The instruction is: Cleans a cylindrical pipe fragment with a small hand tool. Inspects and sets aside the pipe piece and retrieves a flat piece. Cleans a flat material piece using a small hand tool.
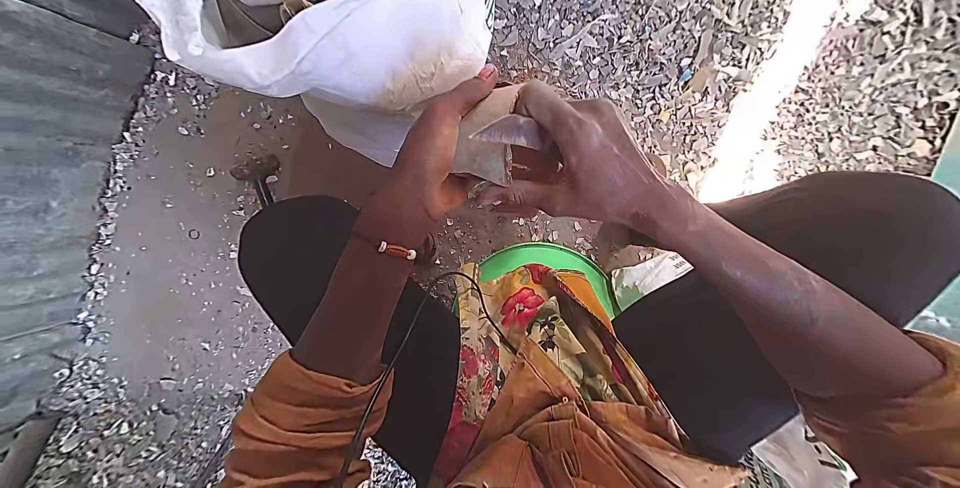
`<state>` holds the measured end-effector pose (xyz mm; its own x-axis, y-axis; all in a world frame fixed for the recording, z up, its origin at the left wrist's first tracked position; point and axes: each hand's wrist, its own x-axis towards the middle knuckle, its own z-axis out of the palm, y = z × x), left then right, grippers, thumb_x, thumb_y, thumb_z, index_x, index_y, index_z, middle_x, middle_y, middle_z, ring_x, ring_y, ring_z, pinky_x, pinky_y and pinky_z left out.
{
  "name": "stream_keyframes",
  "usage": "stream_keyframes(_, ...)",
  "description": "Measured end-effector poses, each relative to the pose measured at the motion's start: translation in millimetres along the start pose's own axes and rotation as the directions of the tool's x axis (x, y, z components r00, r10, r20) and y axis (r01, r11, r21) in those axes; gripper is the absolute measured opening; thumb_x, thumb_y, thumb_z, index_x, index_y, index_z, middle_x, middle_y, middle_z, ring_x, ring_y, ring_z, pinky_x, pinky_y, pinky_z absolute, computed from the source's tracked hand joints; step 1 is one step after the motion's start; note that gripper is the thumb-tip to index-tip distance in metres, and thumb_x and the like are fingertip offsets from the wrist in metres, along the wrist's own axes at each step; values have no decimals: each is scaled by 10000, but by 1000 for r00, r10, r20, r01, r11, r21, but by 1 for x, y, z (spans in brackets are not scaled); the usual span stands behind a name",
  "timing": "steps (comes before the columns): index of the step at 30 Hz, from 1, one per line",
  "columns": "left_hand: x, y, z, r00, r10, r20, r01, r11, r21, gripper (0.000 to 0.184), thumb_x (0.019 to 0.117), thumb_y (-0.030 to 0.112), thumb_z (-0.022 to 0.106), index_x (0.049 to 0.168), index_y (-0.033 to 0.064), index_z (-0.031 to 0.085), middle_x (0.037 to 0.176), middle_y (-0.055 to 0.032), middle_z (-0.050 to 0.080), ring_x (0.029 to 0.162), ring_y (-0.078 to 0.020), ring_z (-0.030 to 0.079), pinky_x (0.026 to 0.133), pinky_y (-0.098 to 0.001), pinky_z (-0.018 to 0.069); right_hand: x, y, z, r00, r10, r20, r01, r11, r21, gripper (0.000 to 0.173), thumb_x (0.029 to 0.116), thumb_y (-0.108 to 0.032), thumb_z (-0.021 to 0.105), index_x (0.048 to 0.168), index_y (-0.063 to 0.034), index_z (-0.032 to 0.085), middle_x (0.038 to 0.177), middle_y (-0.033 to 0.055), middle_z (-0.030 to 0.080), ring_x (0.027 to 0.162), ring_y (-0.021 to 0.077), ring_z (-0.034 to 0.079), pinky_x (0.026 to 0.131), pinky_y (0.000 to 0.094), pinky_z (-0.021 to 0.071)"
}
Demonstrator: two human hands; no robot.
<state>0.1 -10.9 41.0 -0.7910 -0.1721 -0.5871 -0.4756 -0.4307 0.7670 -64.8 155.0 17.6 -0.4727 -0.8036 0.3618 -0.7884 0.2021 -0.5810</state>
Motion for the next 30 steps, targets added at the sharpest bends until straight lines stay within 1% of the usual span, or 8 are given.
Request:
stream_keyframes(3,1,-4,-1,999,-32,31,33,999,-8,374,1087,431,392,1028,156,640,815,-5,677,651,-84,658,538,-251,561,-2,3,6,999,-7,40,8,999,-32,536,833,-539,732,1011,-55,589,670,46,564,570,238,589,490,409,430)
stream_keyframes(6,0,-7,2,998,-63,-5,63,998,-14,387,1081,442,398,972,157,636,755,-6,656,577,-78,622,464,-233,517,-6,4,15,1000,-8,3,8,999,-44,525,832,-532,720,1003,-53,590,672,54,578,567,247,598,478,412,422)
stream_keyframes(10,-1,-7,1,999,-47,1,47,998,-37,354,1086,412,400,1038,145,629,823,-17,684,680,-92,678,556,-251,571,-14,3,30,997,-38,-71,32,997,-77,545,908,-565,626,949,-26,558,637,68,545,519,251,579,443,400,420)
stream_keyframes(15,1,-6,2,998,-66,-20,65,997,-48,327,1069,419,447,1033,147,625,825,-17,672,698,-99,676,593,-265,582,-15,3,39,970,-179,-168,140,966,-219,522,1006,-517,483,839,-29,564,590,87,517,452,248,536,386,369,367)
stream_keyframes(19,-1,-4,4,997,-50,-59,48,999,-25,314,1062,421,471,1038,150,627,805,-8,665,674,-84,666,563,-244,564,-14,5,40,936,-277,-215,189,916,-354,500,1013,-481,470,823,-30,569,594,103,518,448,256,526,385,357,356)
stream_keyframes(21,-3,-2,6,996,-41,-83,38,999,-36,310,1062,414,480,1074,141,626,833,-13,674,706,-94,678,595,-255,577,-12,7,39,927,-302,-220,198,896,-398,493,1019,-467,462,833,-26,577,603,116,536,462,266,539,399,362,370)
stream_keyframes(26,5,-5,5,988,-73,-135,55,989,-135,304,1066,398,467,1098,134,615,868,-27,671,741,-113,680,637,-281,586,-9,11,43,939,-260,-226,134,880,-456,523,1030,-483,422,836,-25,583,599,101,509,452,254,515,403,361,356)
stream_keyframes(30,10,-6,1,987,-88,-138,65,985,-162,305,1072,388,450,1113,131,608,885,-36,666,765,-125,679,663,-295,585,-7,12,44,956,-211,-205,99,888,-449,553,1032,-515,417,853,-25,601,601,108,527,462,274,543,398,377,367)
